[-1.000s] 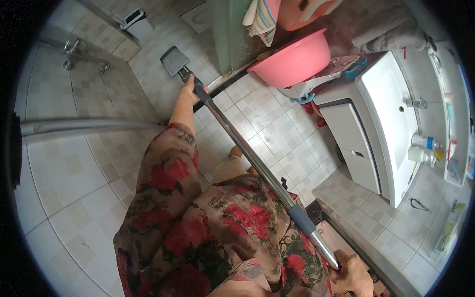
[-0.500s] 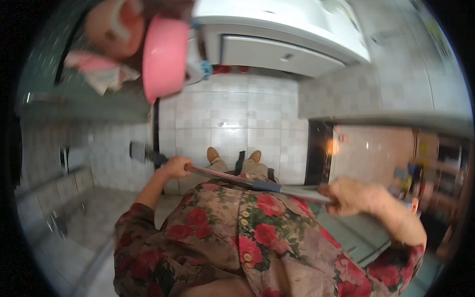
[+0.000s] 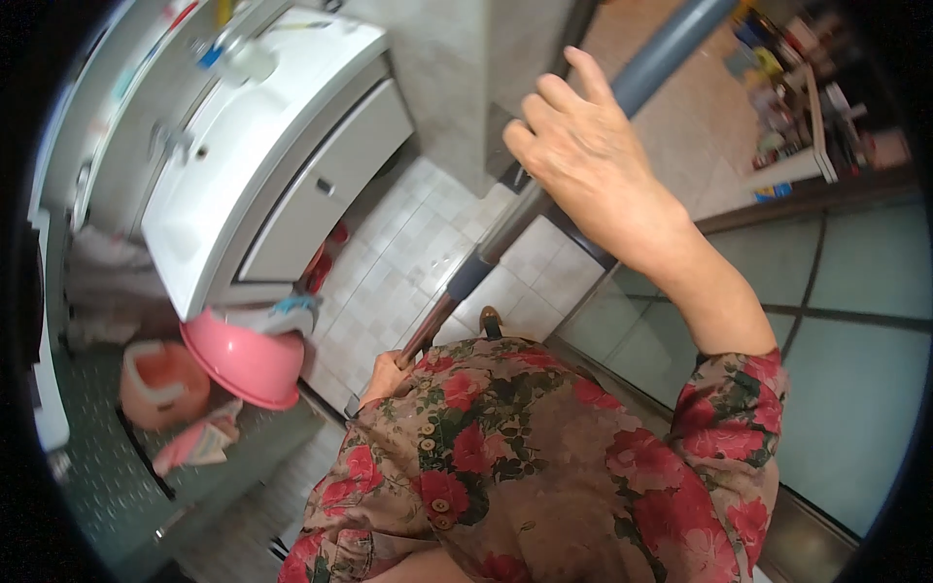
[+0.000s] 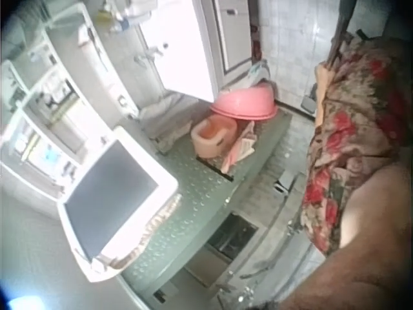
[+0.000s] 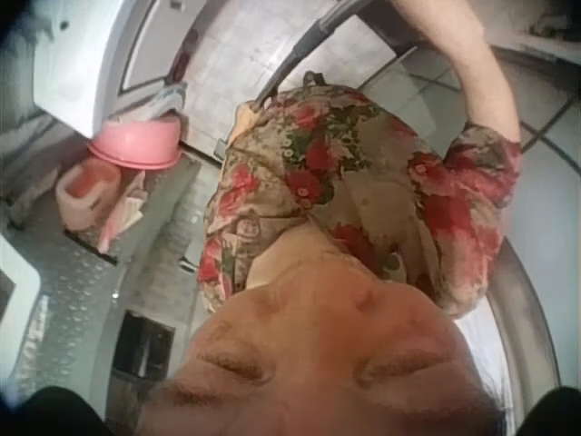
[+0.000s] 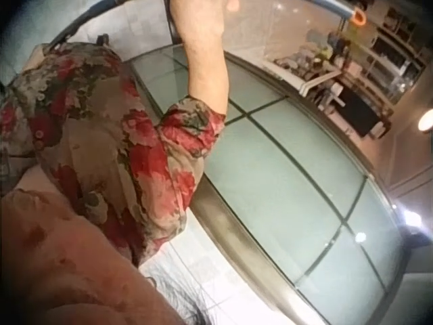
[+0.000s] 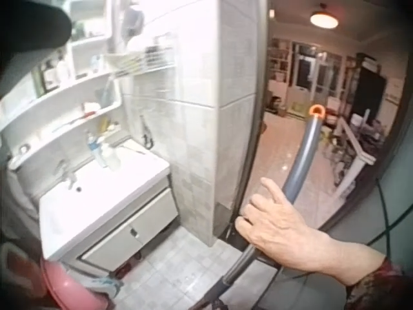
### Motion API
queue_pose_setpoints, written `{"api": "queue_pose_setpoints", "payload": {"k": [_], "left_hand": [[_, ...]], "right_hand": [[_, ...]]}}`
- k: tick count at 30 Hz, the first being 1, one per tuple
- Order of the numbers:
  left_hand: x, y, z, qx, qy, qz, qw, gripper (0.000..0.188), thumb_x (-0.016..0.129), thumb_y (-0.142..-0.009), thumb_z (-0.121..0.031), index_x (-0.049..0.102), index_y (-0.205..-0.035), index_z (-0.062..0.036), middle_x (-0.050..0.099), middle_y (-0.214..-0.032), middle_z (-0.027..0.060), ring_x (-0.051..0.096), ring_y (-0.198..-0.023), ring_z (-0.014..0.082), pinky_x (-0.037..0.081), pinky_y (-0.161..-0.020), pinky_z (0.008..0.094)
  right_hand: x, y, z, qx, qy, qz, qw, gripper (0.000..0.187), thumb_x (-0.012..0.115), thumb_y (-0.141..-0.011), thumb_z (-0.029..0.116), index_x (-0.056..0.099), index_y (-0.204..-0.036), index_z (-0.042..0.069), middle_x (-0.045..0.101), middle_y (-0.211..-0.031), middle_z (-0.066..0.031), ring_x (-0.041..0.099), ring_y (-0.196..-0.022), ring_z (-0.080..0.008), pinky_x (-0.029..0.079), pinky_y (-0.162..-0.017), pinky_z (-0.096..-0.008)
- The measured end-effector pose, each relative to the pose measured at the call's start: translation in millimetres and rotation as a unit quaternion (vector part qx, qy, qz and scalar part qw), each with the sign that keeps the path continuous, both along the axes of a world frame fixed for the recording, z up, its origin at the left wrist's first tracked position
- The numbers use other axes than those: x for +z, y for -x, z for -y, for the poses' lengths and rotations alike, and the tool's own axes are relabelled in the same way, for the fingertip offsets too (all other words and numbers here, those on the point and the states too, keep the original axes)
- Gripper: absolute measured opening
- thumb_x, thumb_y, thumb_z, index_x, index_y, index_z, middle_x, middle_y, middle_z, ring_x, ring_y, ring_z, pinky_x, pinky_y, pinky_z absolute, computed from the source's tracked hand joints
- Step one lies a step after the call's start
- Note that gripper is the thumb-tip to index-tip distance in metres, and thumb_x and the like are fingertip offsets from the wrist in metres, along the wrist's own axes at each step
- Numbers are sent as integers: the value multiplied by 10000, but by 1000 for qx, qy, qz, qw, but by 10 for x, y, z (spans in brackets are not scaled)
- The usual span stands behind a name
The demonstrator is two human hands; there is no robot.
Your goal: Mopping the tiled floor of a residence, including the living area and bathroom.
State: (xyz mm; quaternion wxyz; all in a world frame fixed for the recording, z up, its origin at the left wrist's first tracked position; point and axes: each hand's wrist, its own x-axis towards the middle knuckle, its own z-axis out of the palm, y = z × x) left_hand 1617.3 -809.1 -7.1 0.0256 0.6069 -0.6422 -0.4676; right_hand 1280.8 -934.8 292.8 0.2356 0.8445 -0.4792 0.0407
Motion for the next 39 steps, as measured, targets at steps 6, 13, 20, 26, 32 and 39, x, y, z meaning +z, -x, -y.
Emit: {"api": "queue_pose_setpoints", "payload": {"k": [6,13,20,26,32,39], "left_hand": [[97,577,768,-23,29,21,999,241,538,-748,-196,566,-686,35,530,-627,256,541,-634,414,446,-593,398],[-47,1076,1372,-81,21,26,996,301,557,-758,-229,536,-639,47,494,-557,234,498,-507,337,425,-552,393],[-698,1562,2046,-72,-63,61,994,362,609,-748,-269,485,-587,31,428,-478,96,407,-486,136,386,-478,329],[-1022,2131,2730,-127,-91,-21,988,366,647,-722,-313,528,-600,11,483,-490,73,444,-482,116,395,-457,298],[-1545,2889,3347,-214,-267,82,936,367,605,-802,-104,524,-1138,18,569,-1047,149,573,-849,163,471,-747,367],[-1735,4269,4116,-202,-233,69,949,335,614,-788,-134,528,-1074,18,564,-983,148,571,-811,173,466,-723,366]], "right_hand": [[-200,704,286,-131,50,1,990,123,613,-648,100,570,-761,84,498,-802,-54,491,-935,-212,254,-1013,-461],[-518,1339,668,-203,161,33,965,69,567,-650,58,596,-706,86,506,-767,-44,498,-916,-204,235,-1045,-440],[-891,2134,1415,-203,91,58,973,48,591,-646,122,571,-662,81,461,-717,-40,489,-849,-206,224,-1056,-442],[-910,3088,1901,-239,34,69,968,69,606,-629,144,582,-656,86,453,-702,-32,476,-842,-199,220,-1059,-448],[-987,4269,2142,-253,47,107,961,40,568,-631,109,593,-659,96,478,-693,-27,481,-840,-200,208,-1062,-435],[-1045,5747,2746,-234,74,132,960,74,545,-636,107,616,-616,105,501,-679,-36,492,-843,-201,220,-1058,-450]]}}
